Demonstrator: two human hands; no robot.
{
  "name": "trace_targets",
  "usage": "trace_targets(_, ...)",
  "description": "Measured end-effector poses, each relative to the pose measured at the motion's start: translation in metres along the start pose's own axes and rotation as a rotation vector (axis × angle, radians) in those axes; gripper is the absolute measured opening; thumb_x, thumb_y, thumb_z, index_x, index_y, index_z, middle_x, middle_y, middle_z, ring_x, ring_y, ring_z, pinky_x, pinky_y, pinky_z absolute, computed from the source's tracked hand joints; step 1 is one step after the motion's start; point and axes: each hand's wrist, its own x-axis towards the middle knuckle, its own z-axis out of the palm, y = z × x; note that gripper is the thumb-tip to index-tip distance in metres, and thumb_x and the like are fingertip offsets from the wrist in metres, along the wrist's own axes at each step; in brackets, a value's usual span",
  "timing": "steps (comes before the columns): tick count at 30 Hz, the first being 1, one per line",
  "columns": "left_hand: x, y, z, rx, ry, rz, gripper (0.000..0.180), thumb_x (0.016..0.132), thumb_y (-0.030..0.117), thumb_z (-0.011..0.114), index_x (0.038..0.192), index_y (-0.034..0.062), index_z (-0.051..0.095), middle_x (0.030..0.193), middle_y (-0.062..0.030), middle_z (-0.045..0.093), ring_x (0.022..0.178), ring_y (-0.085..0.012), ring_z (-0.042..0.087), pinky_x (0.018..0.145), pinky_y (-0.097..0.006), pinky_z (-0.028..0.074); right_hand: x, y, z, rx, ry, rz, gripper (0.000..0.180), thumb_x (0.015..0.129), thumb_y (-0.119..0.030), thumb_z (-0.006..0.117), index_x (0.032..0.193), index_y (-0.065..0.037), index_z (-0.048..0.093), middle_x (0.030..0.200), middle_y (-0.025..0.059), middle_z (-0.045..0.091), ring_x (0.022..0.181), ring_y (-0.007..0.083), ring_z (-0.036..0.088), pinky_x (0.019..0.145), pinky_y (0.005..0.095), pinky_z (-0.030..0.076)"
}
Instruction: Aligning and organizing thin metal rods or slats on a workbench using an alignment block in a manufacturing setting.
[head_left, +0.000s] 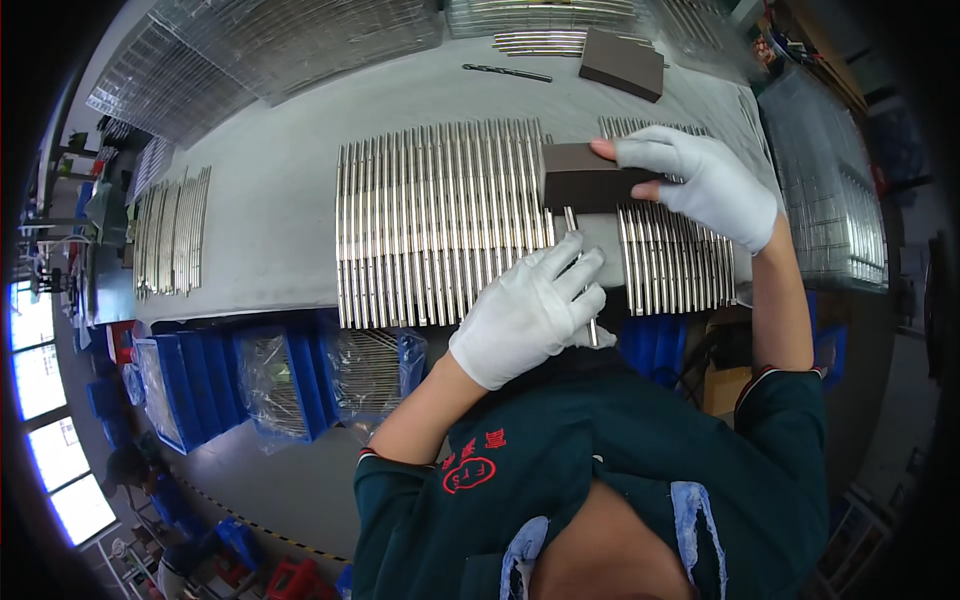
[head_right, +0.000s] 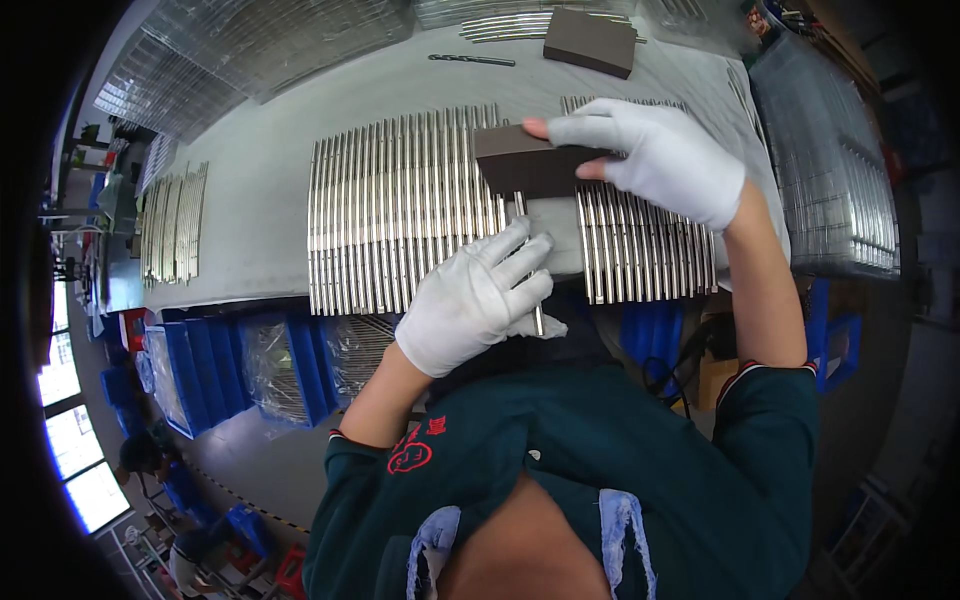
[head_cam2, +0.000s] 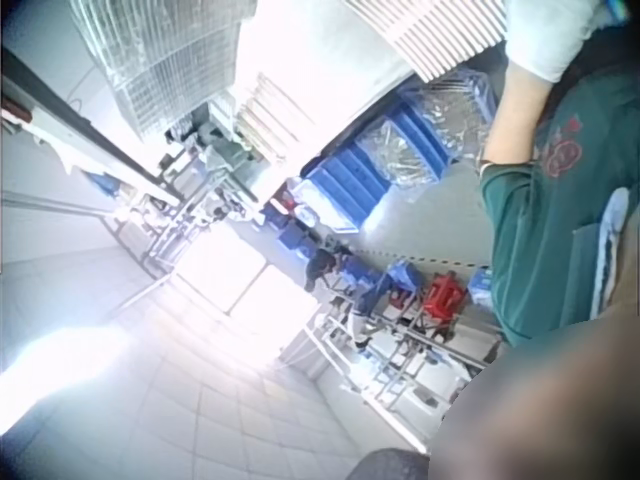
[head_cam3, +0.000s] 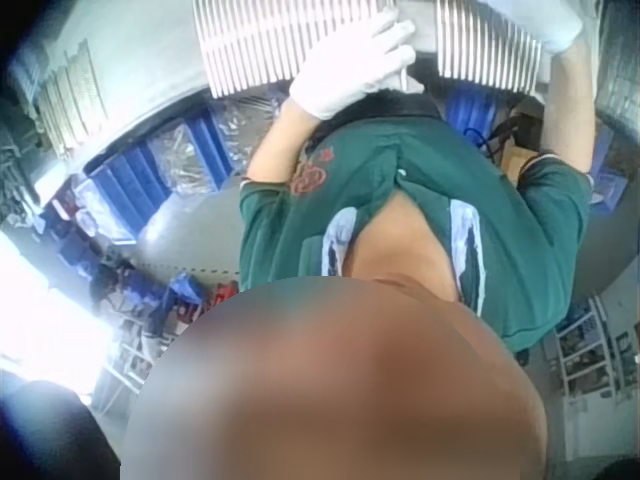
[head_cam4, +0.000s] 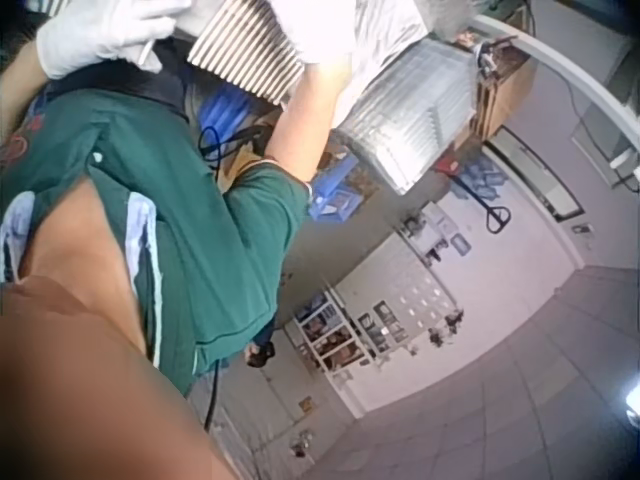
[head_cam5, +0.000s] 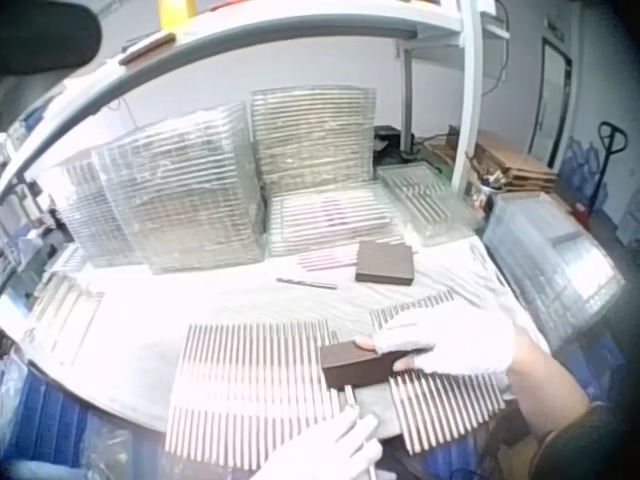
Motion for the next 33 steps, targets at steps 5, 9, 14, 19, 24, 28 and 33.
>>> trace_targets(5, -0.001, -0.001, 0.003, 0.008, 0.007, 0.011, 0.044, 0.074, 0.045, 0.070, 0.093, 0.0073, 0.057, 0.119, -0.0128, 0.061, 0.119, -0.0348, 0.057, 0.090, -0.041, 0.052, 0.007, 0.008, 0.009, 0.070, -0.051, -0.022, 0.061, 0.082, -0.001, 0.070, 0.135, -0.030, 0.060, 0.115, 0.0048, 0.066, 0.098, 0.0242, 0.066, 0.084, 0.0335, 0.054)
trace_targets(9, -0.002, -0.002, 0.005, 0.017, 0.032, 0.023, 0.042, 0.076, 0.044, 0.069, 0.094, 0.0072, 0.057, 0.119, -0.0130, 0.061, 0.118, -0.0352, 0.057, 0.091, -0.042, 0.051, 0.000, 0.002, -0.002, -0.088, -0.029, 0.039, 0.062, 0.077, 0.007, 0.071, 0.129, -0.024, 0.065, 0.110, 0.0040, 0.067, 0.094, 0.0207, 0.067, 0.082, 0.0309, 0.056)
trace_targets(14, -0.001, -0.002, 0.004, 0.004, 0.037, 0.017, 0.042, 0.077, 0.043, 0.069, 0.094, 0.0073, 0.057, 0.119, -0.0126, 0.061, 0.118, -0.0350, 0.057, 0.092, -0.042, 0.051, 0.002, -0.014, 0.015, -0.204, 0.019, -0.006, 0.061, 0.080, 0.001, 0.071, 0.133, -0.028, 0.061, 0.108, 0.0050, 0.067, 0.088, 0.0239, 0.066, 0.079, 0.0317, 0.055)
trace_targets(19, 0.000, -0.002, 0.003, 0.017, 0.056, 0.025, 0.037, 0.076, 0.039, 0.068, 0.093, 0.0080, 0.057, 0.118, -0.0121, 0.061, 0.118, -0.0351, 0.058, 0.096, -0.042, 0.049, -0.008, -0.008, -0.002, -0.176, -0.013, 0.099, 0.065, 0.078, 0.011, 0.068, 0.132, -0.026, 0.062, 0.113, 0.0046, 0.067, 0.098, 0.0204, 0.066, 0.084, 0.0293, 0.057)
trace_targets(24, -0.001, -0.004, 0.002, 0.035, 0.027, 0.038, 0.036, 0.076, 0.038, 0.067, 0.093, 0.0076, 0.058, 0.118, -0.0122, 0.061, 0.118, -0.0350, 0.057, 0.097, -0.042, 0.048, -0.003, 0.003, 0.007, -0.087, 0.079, -0.065, 0.057, 0.081, 0.000, 0.070, 0.131, -0.027, 0.062, 0.107, 0.0044, 0.068, 0.089, 0.0241, 0.067, 0.079, 0.0325, 0.054)
trace_targets(28, 0.001, -0.002, 0.003, -0.012, 0.020, 0.023, 0.039, 0.076, 0.041, 0.068, 0.091, 0.0067, 0.058, 0.118, -0.0125, 0.061, 0.118, -0.0356, 0.057, 0.098, -0.043, 0.048, -0.006, -0.003, 0.006, -0.115, 0.056, -0.022, 0.057, 0.081, 0.001, 0.069, 0.131, -0.026, 0.062, 0.108, 0.0046, 0.068, 0.089, 0.0240, 0.067, 0.080, 0.0322, 0.055)
trace_targets(33, -0.002, -0.002, 0.005, -0.010, 0.026, 0.028, 0.043, 0.075, 0.044, 0.069, 0.093, 0.0064, 0.058, 0.118, -0.0126, 0.061, 0.118, -0.0363, 0.056, 0.098, -0.044, 0.048, -0.010, 0.006, 0.004, -0.005, 0.053, -0.027, 0.058, 0.081, 0.002, 0.069, 0.131, -0.026, 0.062, 0.108, 0.0047, 0.069, 0.089, 0.0236, 0.068, 0.079, 0.0311, 0.055)
